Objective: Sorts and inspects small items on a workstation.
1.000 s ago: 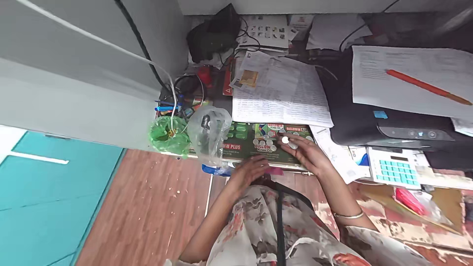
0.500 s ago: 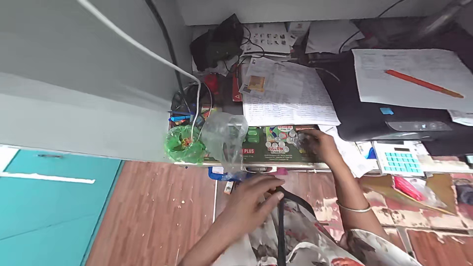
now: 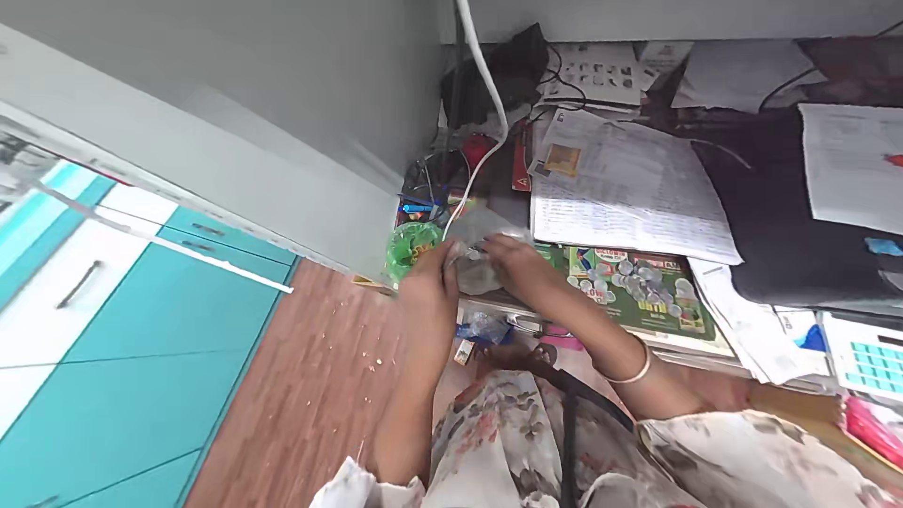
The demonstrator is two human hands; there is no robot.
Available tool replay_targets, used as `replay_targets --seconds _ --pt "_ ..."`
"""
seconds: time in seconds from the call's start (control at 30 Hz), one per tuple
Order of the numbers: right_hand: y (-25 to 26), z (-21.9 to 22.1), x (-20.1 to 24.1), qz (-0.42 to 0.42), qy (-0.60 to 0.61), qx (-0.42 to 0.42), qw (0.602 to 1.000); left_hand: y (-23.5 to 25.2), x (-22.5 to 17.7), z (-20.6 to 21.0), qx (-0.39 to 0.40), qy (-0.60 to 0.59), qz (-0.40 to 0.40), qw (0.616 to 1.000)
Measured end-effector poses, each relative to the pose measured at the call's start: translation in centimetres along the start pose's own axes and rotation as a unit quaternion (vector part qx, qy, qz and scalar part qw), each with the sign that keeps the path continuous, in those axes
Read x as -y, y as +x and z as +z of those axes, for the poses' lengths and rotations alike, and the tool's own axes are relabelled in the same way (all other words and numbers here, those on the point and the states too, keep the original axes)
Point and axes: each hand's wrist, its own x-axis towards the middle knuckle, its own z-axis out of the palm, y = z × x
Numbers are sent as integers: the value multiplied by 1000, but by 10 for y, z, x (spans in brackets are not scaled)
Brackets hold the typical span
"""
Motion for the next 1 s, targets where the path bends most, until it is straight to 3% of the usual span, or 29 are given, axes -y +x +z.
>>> replay_targets --seconds 0.07,0.13,0.23,0.33,0.43,0.57,0.7,0.77,0.87,1.0 --pt "11 -10 14 134 -104 157 973 3 3 0 -14 -30 4 999" --pt "14 -21 24 185 -140 196 953 2 2 4 -25 -56 9 998" --pt "24 -28 32 119 -123 160 972 4 0 9 -42 -105 6 994" --pt "59 -11 27 40 -88 184 978 10 -6 16 -51 -168 14 984" --pt "90 22 4 55 -39 122 990 14 -6 18 -65 -203 21 977" --pt "98 39 15 120 18 143 982 12 11 20 -75 -212 8 974" --pt "77 45 -17 -39 -6 134 990 7 8 20 -62 -197 13 978" --pt "74 40 -18 3 -12 175 985 11 0 19 -59 -185 17 981" --pt "84 28 -14 92 73 164 979 33 -17 19 -77 -147 53 985" --pt "74 14 -36 98 199 130 966 65 -55 27 -73 -73 106 989"
